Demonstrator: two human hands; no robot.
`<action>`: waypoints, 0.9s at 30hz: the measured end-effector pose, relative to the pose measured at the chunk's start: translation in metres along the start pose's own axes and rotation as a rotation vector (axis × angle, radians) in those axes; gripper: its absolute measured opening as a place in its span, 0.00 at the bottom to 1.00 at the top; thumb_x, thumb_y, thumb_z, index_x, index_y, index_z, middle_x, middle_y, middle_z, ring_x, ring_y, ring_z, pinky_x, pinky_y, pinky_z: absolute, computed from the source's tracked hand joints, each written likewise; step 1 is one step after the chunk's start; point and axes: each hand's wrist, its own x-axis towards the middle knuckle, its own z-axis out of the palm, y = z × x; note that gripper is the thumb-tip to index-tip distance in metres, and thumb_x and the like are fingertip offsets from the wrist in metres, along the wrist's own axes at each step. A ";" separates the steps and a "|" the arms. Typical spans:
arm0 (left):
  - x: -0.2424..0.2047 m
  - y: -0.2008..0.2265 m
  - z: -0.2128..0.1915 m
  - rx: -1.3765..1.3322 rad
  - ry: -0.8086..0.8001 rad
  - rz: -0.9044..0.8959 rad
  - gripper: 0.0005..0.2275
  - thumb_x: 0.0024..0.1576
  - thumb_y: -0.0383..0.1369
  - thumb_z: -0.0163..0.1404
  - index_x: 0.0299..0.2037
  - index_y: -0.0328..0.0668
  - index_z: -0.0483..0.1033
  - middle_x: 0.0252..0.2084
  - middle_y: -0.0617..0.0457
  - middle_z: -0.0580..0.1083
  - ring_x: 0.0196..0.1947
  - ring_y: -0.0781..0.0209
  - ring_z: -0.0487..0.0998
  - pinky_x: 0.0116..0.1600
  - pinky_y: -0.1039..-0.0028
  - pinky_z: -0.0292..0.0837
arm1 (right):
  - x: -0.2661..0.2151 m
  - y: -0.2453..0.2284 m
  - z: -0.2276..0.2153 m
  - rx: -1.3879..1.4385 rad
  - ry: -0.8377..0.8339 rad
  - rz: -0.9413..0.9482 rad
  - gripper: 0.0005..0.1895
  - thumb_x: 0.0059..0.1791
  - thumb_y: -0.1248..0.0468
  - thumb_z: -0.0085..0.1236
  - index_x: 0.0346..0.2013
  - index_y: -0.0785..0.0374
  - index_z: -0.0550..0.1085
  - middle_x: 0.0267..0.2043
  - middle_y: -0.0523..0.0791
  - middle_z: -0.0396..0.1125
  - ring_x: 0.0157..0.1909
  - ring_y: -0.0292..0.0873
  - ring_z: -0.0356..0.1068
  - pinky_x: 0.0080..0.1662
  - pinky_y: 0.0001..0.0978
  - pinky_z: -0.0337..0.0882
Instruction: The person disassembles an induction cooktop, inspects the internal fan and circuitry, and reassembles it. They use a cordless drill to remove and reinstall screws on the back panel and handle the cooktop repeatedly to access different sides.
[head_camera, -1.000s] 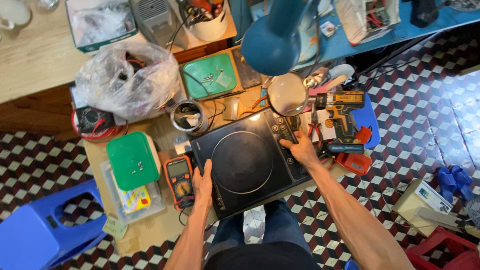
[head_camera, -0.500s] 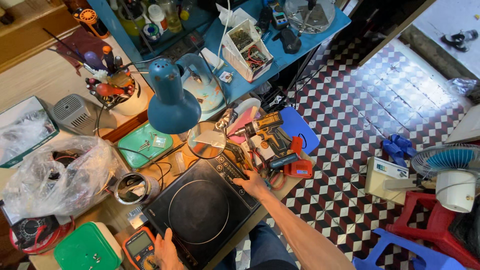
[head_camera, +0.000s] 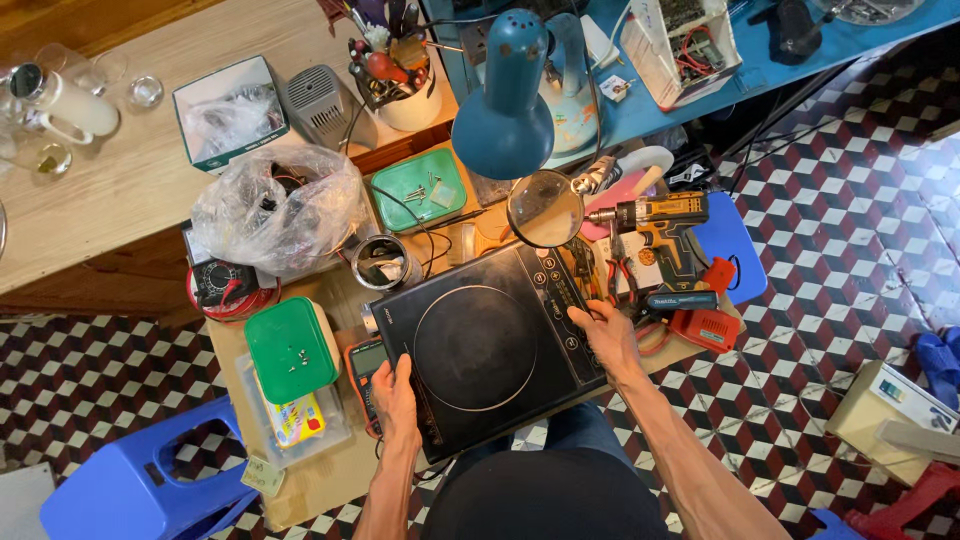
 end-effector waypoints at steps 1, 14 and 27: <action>0.001 0.003 -0.003 0.000 0.036 -0.011 0.24 0.61 0.39 0.52 0.62 0.28 0.68 0.53 0.44 0.76 0.50 0.58 0.74 0.55 0.70 0.69 | -0.007 -0.004 0.000 0.091 -0.018 0.018 0.32 0.44 0.54 0.66 0.57 0.72 0.74 0.46 0.51 0.75 0.44 0.41 0.74 0.46 0.29 0.72; 0.015 0.027 -0.056 -0.096 -0.121 -0.108 0.30 0.56 0.35 0.56 0.68 0.34 0.62 0.56 0.44 0.75 0.55 0.58 0.75 0.59 0.70 0.69 | -0.012 -0.067 -0.020 0.436 -0.384 0.086 0.22 0.47 0.69 0.57 0.57 0.72 0.74 0.44 0.50 0.74 0.38 0.38 0.74 0.41 0.26 0.76; 0.082 0.063 -0.072 -0.399 -0.255 -0.262 0.17 0.59 0.27 0.55 0.57 0.30 0.73 0.50 0.46 0.78 0.45 0.59 0.80 0.51 0.71 0.77 | 0.032 -0.085 0.007 0.877 -0.487 0.152 0.15 0.50 0.70 0.59 0.51 0.70 0.73 0.50 0.49 0.71 0.50 0.42 0.72 0.54 0.33 0.74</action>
